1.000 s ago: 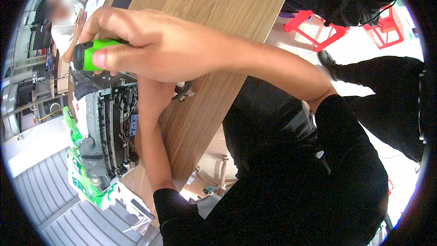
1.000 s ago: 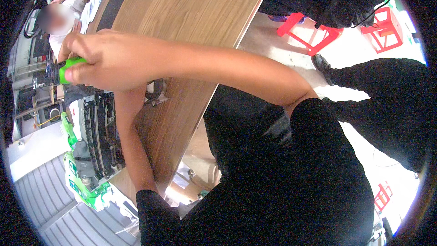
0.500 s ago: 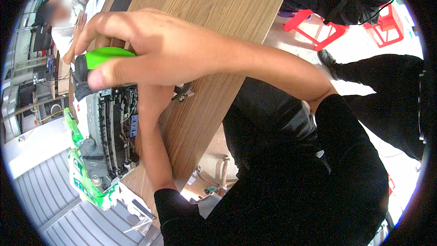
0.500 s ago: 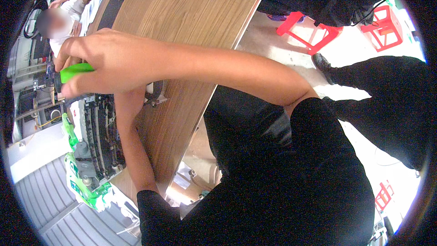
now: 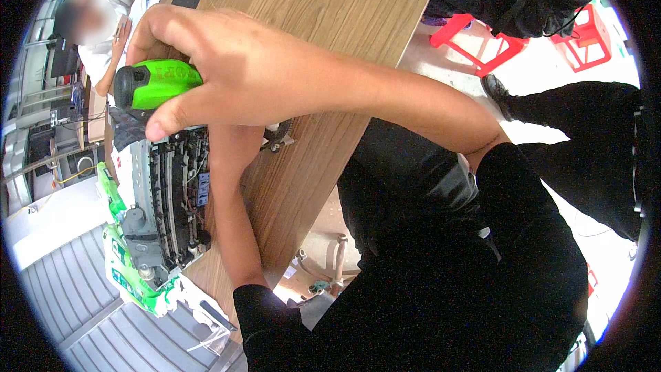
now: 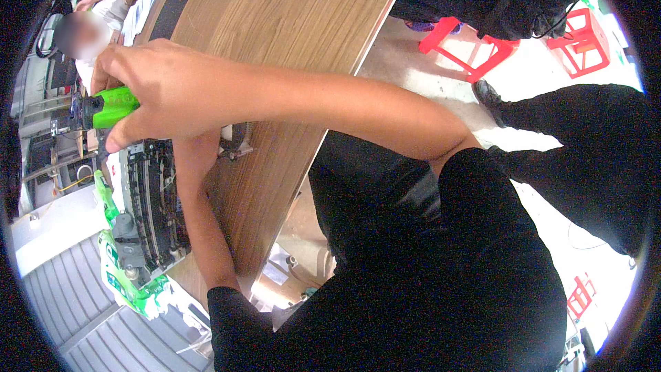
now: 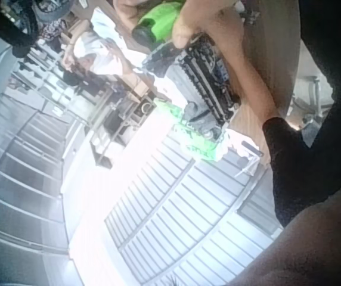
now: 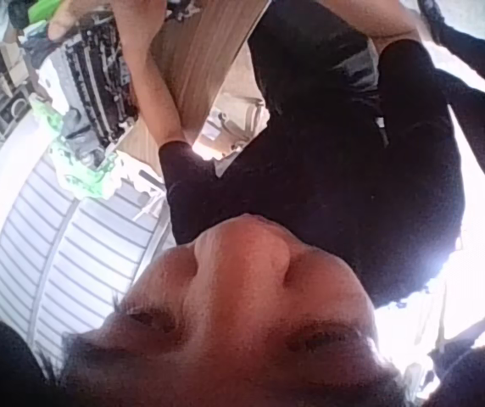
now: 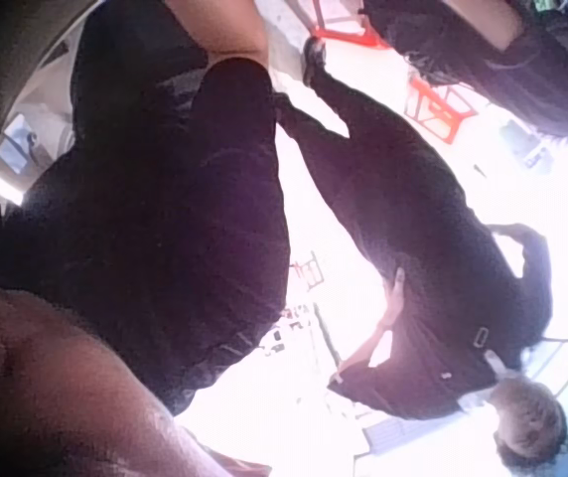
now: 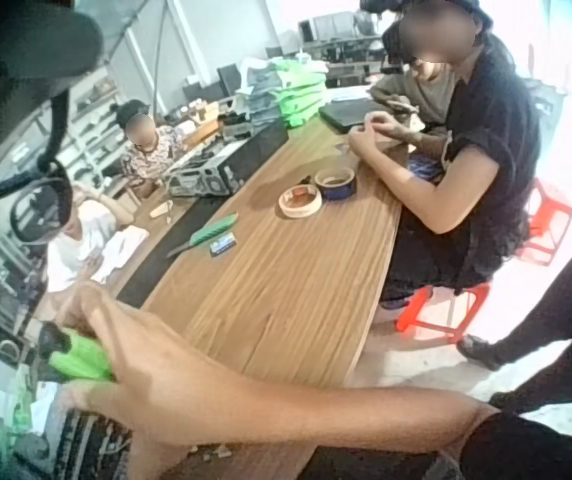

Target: The person uses a screwdriver to remove a fan from a large metal heat sink assembly, turning the screws and then setting the fan and heat sink down on the table.

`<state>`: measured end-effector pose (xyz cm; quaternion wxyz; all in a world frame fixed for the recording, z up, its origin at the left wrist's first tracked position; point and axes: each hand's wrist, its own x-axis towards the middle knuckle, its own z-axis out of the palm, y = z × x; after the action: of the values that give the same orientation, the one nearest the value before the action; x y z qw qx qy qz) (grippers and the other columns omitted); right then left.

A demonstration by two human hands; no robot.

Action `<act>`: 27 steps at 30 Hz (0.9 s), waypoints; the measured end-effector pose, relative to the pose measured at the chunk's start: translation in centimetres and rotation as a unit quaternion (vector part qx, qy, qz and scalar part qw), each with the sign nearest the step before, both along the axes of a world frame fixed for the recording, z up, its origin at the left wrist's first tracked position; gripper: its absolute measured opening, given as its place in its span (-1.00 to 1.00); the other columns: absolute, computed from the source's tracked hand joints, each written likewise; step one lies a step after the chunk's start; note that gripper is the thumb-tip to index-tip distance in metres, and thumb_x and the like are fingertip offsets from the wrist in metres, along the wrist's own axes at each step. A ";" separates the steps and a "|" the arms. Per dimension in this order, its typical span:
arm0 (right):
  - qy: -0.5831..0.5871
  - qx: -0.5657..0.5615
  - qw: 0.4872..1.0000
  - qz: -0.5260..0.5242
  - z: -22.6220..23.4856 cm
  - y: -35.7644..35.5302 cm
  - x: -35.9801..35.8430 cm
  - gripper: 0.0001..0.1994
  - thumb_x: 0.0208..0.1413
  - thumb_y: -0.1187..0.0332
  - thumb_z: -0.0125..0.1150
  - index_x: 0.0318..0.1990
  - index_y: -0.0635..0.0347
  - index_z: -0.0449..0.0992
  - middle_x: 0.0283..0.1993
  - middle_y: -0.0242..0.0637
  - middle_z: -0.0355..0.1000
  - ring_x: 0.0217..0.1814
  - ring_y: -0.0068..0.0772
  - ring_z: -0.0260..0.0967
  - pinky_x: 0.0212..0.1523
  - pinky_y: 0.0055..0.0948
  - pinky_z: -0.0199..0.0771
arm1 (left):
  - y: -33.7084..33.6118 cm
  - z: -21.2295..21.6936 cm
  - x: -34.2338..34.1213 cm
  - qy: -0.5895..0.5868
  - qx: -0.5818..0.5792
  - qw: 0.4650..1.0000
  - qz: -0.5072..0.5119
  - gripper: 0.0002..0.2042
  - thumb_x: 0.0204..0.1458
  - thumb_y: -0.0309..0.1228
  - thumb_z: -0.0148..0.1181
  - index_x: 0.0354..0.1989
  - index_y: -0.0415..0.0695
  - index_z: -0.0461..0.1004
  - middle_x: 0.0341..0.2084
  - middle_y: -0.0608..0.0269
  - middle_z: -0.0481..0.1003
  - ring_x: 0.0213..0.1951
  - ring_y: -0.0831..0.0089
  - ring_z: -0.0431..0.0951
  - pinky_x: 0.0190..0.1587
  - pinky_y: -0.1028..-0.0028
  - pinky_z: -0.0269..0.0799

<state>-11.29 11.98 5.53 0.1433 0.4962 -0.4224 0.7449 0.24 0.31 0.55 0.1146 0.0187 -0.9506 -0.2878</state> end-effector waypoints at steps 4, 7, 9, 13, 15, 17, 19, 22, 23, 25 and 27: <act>-0.050 0.143 0.983 0.108 0.7 1.3 -0.4 -0.54 0.05 0.06 0.29 -0.10 0.32 0.50 -0.31 0.10 0.50 -0.14 0.08 0.51 -0.07 -0.14 0.45 | -0.6 -0.4 -0.3 -0.030 -0.006 1.000 -0.008 -0.75 0.14 -0.51 0.15 -0.05 -0.37 0.47 -0.19 -0.07 0.58 -0.09 0.13 0.55 0.00 0.25 0.41; -0.049 0.142 0.978 0.142 0.4 0.8 -0.4 -0.51 -0.01 0.08 0.35 -0.08 0.32 0.50 -0.30 0.10 0.51 -0.15 0.07 0.52 -0.06 -0.13 0.45 | -0.9 -0.3 -0.1 -0.018 0.012 1.000 -0.020 -0.76 0.14 -0.52 0.15 -0.05 -0.37 0.47 -0.19 -0.03 0.58 -0.09 0.19 0.55 -0.01 0.27 0.42; -0.042 0.118 0.984 0.130 0.1 0.5 -0.4 -0.51 -0.02 0.08 0.37 -0.07 0.32 0.50 -0.29 0.10 0.51 -0.15 0.06 0.52 -0.06 -0.12 0.46 | -0.9 -0.4 -0.1 -0.038 0.033 0.999 -0.012 -0.77 0.15 -0.53 0.14 -0.05 -0.37 0.47 -0.18 0.00 0.58 -0.09 0.23 0.55 -0.01 0.28 0.42; 0.003 0.112 0.992 0.059 0.0 0.7 -0.5 -0.58 0.08 0.13 0.30 -0.07 0.33 0.48 -0.29 0.07 0.52 -0.16 0.08 0.52 -0.11 -0.13 0.48 | -0.3 -0.5 -0.4 0.046 0.065 0.997 -0.009 -0.85 0.06 -0.60 0.11 -0.23 -0.41 0.50 -0.37 -0.07 0.57 -0.22 0.16 0.58 -0.14 0.28 0.42; -0.004 0.123 0.991 0.050 0.1 0.7 -0.4 -0.59 0.11 0.14 0.28 -0.08 0.33 0.46 -0.30 0.06 0.52 -0.16 0.10 0.52 -0.13 -0.14 0.48 | -0.2 0.1 -0.5 0.044 0.048 0.998 -0.023 -0.86 0.05 -0.60 0.11 -0.25 -0.40 0.50 -0.40 -0.05 0.57 -0.25 0.16 0.58 -0.16 0.28 0.41; -0.120 0.109 0.980 0.114 0.1 0.6 -0.2 -0.61 0.13 0.14 0.27 -0.09 0.30 0.45 -0.31 0.03 0.52 -0.19 0.09 0.53 -0.17 -0.14 0.49 | -0.1 0.6 -0.5 -0.037 0.061 0.997 0.011 -0.79 0.14 -0.57 0.07 -0.09 -0.39 0.47 -0.23 0.02 0.57 -0.12 0.27 0.54 -0.02 0.33 0.40; -0.125 0.103 0.977 0.138 -0.3 0.3 -0.4 -0.60 0.14 0.12 0.26 -0.08 0.29 0.45 -0.31 0.03 0.52 -0.19 0.08 0.53 -0.17 -0.12 0.48 | 0.1 0.7 -0.8 -0.055 0.054 0.997 0.018 -0.77 0.17 -0.56 0.06 -0.03 -0.40 0.46 -0.16 0.03 0.56 -0.06 0.31 0.52 0.03 0.34 0.40; -0.091 0.104 0.982 0.125 -0.3 0.2 -0.5 -0.60 0.15 0.10 0.24 -0.09 0.28 0.45 -0.30 0.03 0.52 -0.17 0.06 0.53 -0.15 -0.10 0.47 | 0.1 0.9 -0.7 -0.053 0.045 0.997 0.014 -0.76 0.17 -0.56 0.06 -0.03 -0.41 0.45 -0.15 0.02 0.56 -0.04 0.32 0.51 0.04 0.35 0.39; -0.052 0.112 0.989 0.083 -0.2 0.3 -0.5 -0.61 0.16 0.10 0.23 -0.11 0.28 0.47 -0.29 0.02 0.52 -0.14 0.05 0.53 -0.12 -0.09 0.46 | 0.1 0.9 -0.6 -0.059 0.048 0.997 0.010 -0.75 0.16 -0.56 0.07 -0.02 -0.41 0.45 -0.15 0.01 0.56 -0.04 0.32 0.50 0.04 0.35 0.38; -0.005 0.107 0.993 0.041 0.0 0.8 -0.7 -0.61 0.16 0.08 0.22 -0.11 0.27 0.49 -0.25 0.02 0.52 -0.10 0.04 0.52 -0.08 -0.10 0.46 | 0.0 0.7 -0.3 -0.049 0.062 0.997 0.005 -0.76 0.16 -0.55 0.07 -0.03 -0.41 0.45 -0.15 0.02 0.56 -0.04 0.33 0.51 0.04 0.35 0.38; 0.042 0.101 0.994 -0.002 0.2 0.8 -0.9 -0.60 0.16 0.06 0.21 -0.12 0.27 0.51 -0.22 0.02 0.52 -0.06 0.04 0.51 -0.03 -0.11 0.45 | 0.1 0.8 -0.3 -0.039 0.076 0.996 -0.001 -0.76 0.16 -0.55 0.08 -0.03 -0.40 0.46 -0.15 0.03 0.56 -0.05 0.33 0.51 0.03 0.35 0.38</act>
<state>-12.19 12.82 5.71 0.1113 0.5383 -0.4901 0.6765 -0.03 0.39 1.37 0.0754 0.0381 -0.9297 -0.3584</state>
